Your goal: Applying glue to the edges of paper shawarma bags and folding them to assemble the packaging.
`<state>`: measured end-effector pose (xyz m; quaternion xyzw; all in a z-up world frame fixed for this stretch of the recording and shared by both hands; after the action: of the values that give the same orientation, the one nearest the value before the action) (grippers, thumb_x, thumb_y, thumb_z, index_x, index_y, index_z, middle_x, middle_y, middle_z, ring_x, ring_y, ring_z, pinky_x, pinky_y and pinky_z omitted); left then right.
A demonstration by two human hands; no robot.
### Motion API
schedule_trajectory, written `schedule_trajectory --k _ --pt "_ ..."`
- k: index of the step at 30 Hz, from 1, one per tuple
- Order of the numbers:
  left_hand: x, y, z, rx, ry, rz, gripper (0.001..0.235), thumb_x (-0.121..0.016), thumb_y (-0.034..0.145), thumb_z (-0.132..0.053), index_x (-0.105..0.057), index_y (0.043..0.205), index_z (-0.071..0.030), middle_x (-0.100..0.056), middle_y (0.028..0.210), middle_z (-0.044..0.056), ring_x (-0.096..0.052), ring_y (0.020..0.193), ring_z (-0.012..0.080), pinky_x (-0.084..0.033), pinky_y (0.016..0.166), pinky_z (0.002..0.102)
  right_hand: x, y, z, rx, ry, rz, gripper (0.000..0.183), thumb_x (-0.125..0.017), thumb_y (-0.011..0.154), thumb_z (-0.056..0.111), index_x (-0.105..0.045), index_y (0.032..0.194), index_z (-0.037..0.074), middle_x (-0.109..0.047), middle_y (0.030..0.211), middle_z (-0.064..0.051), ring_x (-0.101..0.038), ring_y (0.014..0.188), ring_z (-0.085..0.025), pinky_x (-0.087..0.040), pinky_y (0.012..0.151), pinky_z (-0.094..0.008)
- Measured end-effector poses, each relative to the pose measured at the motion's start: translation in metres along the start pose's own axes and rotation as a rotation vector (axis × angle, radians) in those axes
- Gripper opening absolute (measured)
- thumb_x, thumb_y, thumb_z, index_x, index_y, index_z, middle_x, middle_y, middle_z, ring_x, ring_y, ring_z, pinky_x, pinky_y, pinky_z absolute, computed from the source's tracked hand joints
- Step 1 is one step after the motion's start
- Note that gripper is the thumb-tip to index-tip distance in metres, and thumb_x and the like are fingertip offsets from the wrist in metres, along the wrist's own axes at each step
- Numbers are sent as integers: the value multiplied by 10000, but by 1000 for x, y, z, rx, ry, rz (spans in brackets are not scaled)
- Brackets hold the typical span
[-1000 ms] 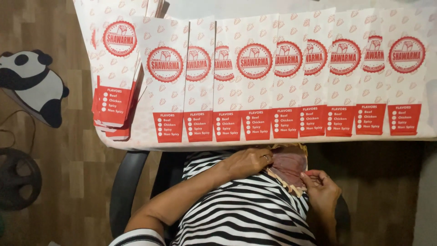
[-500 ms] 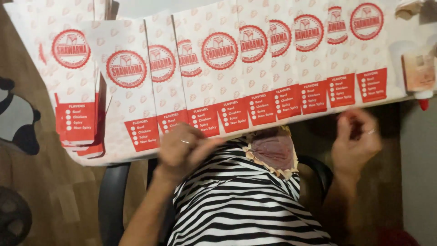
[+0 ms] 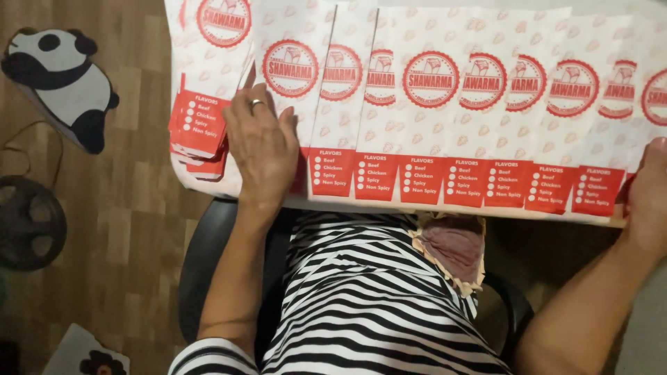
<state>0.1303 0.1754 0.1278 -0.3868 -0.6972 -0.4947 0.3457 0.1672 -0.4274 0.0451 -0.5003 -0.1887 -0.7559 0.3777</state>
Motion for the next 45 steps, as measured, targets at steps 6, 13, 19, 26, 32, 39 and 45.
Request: schedule_trajectory --k 6,13,19,26,32,39,45 --pt "-14 8 -10 64 42 97 631 -777 942 -326 -524 1361 71 -529 1176 230 -507 1039 418 -482 782 565 -10 28 -15 315 241 -19 372 -724 1139 358 -645 1363 71 -700 1182 -112 -688 972 -218 -540 796 -376" --pt "-24 19 -37 111 9 184 639 -786 977 -327 -522 1345 124 -447 1162 224 -472 1032 409 -563 634 559 26 -23 30 645 158 -160 269 -828 1022 55 -714 1199 -112 -689 997 -180 -615 824 -219 -512 652 -341" --pt "-44 19 -66 115 -118 247 615 -745 1008 -308 -454 1377 89 -465 1154 248 -489 976 369 -537 687 496 17 -57 66 484 377 65 256 -729 1080 48 -671 1304 -63 -642 1031 -108 -597 874 -140 -501 784 -274" --pt "-49 22 -99 -52 -282 253 432 -729 945 -285 -585 996 119 -497 1161 221 -460 965 371 -457 893 514 25 -101 131 538 270 202 387 -733 1061 57 -633 1389 -122 -624 1245 -235 -625 1023 -288 -535 850 -387" --pt "-45 22 -95 -23 -282 356 631 -719 972 -400 -588 1169 185 -512 1289 348 -440 1084 382 -390 951 531 17 -99 137 562 169 95 254 -816 1022 70 -635 1155 -48 -505 1112 -188 -539 844 -204 -537 829 -327" --pt "-58 16 -133 29 -469 465 774 -778 942 -362 -416 1388 157 -404 1242 272 -435 1112 369 -463 979 507 -5 -111 169 406 335 281 825 -865 908 145 -396 1537 -112 -544 1145 -106 -502 956 -184 -497 807 -287" --pt "-64 11 -154 -56 -590 436 703 -802 899 -331 -471 1256 175 -422 1280 297 -429 1142 402 -429 1018 542 -8 -140 208 337 452 534 523 -783 858 151 -621 1326 -18 -652 1245 -124 -687 1054 -191 -596 812 -316"
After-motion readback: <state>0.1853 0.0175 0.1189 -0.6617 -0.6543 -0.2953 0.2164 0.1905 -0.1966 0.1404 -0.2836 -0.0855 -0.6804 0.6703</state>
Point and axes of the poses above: each hand's wrist, its own y-axis towards the middle knuckle, its own x-axis out of the back of the hand, z = x × y, the point moved 5 cm from there along y, towards the middle knuckle
